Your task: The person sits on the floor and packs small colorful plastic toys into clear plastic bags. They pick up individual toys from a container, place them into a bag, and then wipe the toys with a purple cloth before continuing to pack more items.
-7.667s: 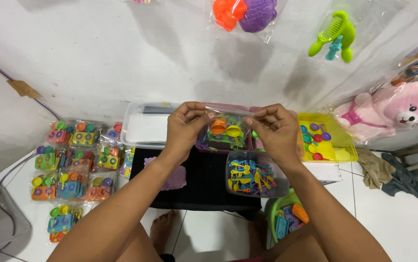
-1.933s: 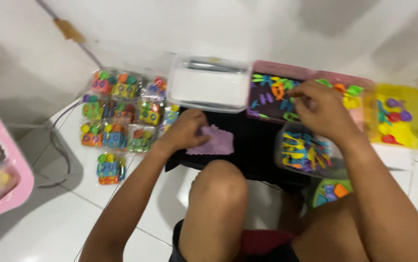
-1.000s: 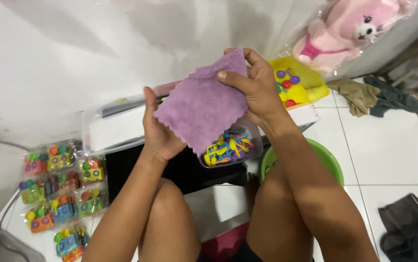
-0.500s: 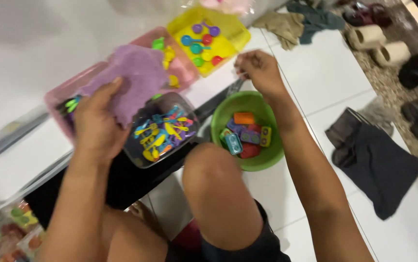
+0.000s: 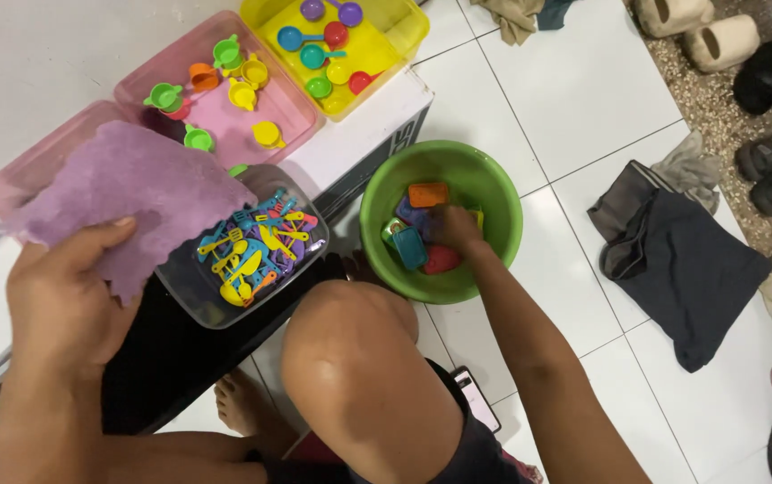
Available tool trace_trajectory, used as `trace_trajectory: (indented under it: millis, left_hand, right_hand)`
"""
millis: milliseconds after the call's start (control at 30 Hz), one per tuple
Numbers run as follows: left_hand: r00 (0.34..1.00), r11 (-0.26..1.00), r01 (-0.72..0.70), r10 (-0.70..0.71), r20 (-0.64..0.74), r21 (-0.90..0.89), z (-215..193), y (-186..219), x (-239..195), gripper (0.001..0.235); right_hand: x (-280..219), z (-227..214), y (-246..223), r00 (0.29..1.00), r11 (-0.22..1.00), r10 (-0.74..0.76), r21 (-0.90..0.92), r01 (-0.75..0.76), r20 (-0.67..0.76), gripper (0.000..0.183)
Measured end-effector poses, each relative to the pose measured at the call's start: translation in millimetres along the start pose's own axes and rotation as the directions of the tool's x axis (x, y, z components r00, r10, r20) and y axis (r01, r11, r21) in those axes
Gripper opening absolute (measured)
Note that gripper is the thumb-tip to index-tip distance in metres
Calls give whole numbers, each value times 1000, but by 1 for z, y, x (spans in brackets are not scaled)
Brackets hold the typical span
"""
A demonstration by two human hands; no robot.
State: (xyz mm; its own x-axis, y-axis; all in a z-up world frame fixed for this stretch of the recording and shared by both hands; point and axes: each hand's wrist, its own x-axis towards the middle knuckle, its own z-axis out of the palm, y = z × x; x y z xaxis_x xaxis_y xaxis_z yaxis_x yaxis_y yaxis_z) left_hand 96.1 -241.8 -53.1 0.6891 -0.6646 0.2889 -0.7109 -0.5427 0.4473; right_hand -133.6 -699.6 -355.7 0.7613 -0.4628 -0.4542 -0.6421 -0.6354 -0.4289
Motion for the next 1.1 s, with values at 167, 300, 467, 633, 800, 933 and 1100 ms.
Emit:
trace_trajectory:
  millis: [167, 300, 467, 633, 800, 933, 1100]
  left_hand:
    - [999, 999, -37, 37, -10, -6, -4, 11, 0, 40]
    - [641, 145, 488, -729, 240, -861, 5, 71, 36, 8]
    - [997, 941, 41, -59, -43, -335, 14, 31, 3, 41]
    - [609, -58, 337, -747, 264, -940, 19, 79, 35, 34]
    - [656, -161, 224, -704, 271, -961, 11, 115, 47, 27]
    - [739, -271, 70, -632, 233, -960, -14, 140, 54, 31]
    - [926, -454, -249, -371, -73, -856, -64, 138, 54, 64]
  right_hand:
    - [11, 25, 17, 982, 969, -186, -175, 177, -42, 63]
    - [-12, -7, -13, 999, 998, -38, -58, 38, -11, 52]
    - [19, -7, 17, 998, 992, -61, 113, 60, 5, 52]
    - [-20, -110, -76, 954, 934, -288, 197, 299, -80, 42]
    - [-117, -222, -242, 771, 530, -441, 560, 637, -460, 9]
    - [-168, -236, -363, 396, 209, -692, 358, 910, -603, 13]
    - [-169, -184, -438, -160, -59, -907, -260, 964, -389, 27]
